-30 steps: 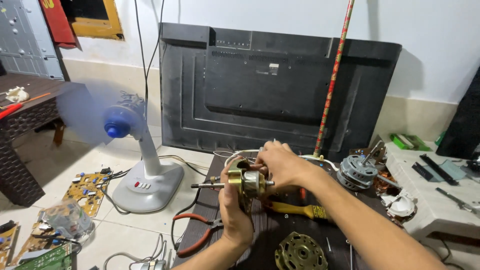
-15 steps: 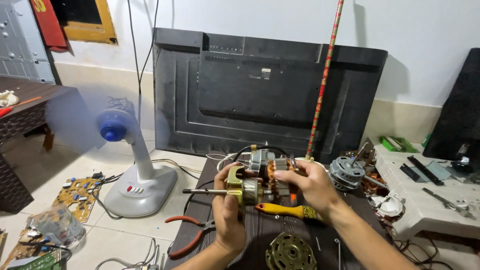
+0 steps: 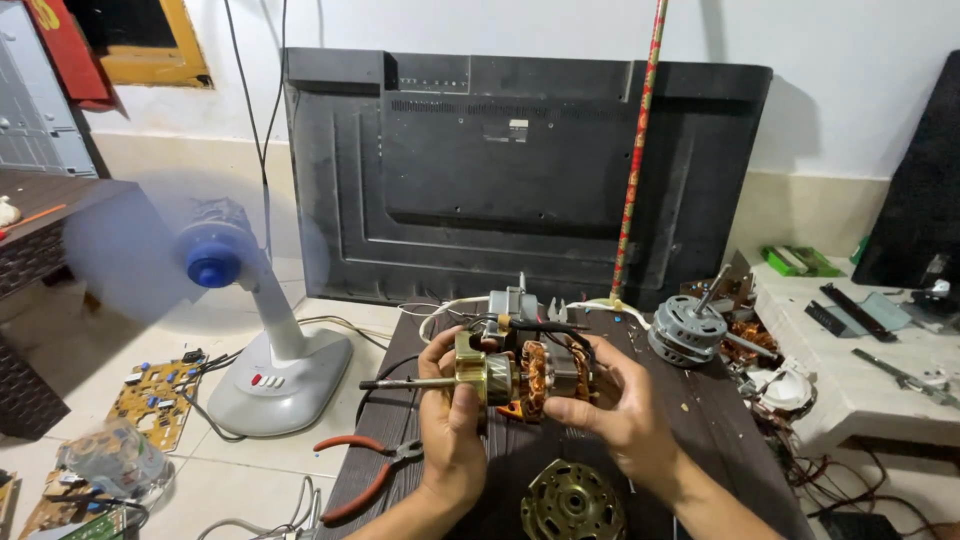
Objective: The person disassembles a small electric motor by hand, separating the rotor from the stator and removing the end caps. They handle the copper windings and internal components on a cluttered workbench.
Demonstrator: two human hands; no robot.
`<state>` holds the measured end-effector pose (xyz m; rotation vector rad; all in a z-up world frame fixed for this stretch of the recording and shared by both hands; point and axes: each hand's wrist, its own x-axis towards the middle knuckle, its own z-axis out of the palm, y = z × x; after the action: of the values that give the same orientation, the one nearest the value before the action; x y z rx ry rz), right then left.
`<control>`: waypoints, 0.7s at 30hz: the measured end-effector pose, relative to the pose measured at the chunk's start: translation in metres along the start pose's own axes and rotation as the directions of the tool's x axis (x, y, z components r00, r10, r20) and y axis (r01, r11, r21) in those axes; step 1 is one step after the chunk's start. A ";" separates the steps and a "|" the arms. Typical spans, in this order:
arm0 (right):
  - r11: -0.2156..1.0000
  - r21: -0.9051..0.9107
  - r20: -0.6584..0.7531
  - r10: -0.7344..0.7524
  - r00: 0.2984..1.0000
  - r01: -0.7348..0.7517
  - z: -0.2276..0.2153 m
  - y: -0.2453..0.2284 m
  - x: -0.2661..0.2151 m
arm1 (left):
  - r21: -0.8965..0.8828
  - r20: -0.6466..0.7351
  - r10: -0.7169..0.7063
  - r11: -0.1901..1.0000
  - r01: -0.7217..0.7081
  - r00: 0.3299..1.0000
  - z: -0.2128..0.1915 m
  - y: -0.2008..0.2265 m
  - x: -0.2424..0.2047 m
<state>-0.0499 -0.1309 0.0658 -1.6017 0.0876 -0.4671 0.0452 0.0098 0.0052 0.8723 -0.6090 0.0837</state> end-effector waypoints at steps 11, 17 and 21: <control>0.868 0.465 -0.168 0.283 0.944 -0.177 0.007 0.017 0.012 | -0.230 0.131 0.024 0.973 0.007 0.991 -0.001 0.005 -0.002; 0.775 0.466 -0.186 0.558 0.809 -0.427 0.036 -0.033 0.003 | -0.123 0.031 -0.140 0.982 0.143 0.990 -0.001 0.003 -0.006; 0.711 0.563 0.064 0.472 0.879 -0.422 0.016 -0.013 0.008 | -0.160 -0.125 -0.286 0.951 0.265 0.950 0.004 0.017 0.001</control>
<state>-0.0393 -0.1171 0.0798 -0.9214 0.3659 -0.1476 0.0391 0.0175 0.0191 0.7978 -0.3456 -0.1467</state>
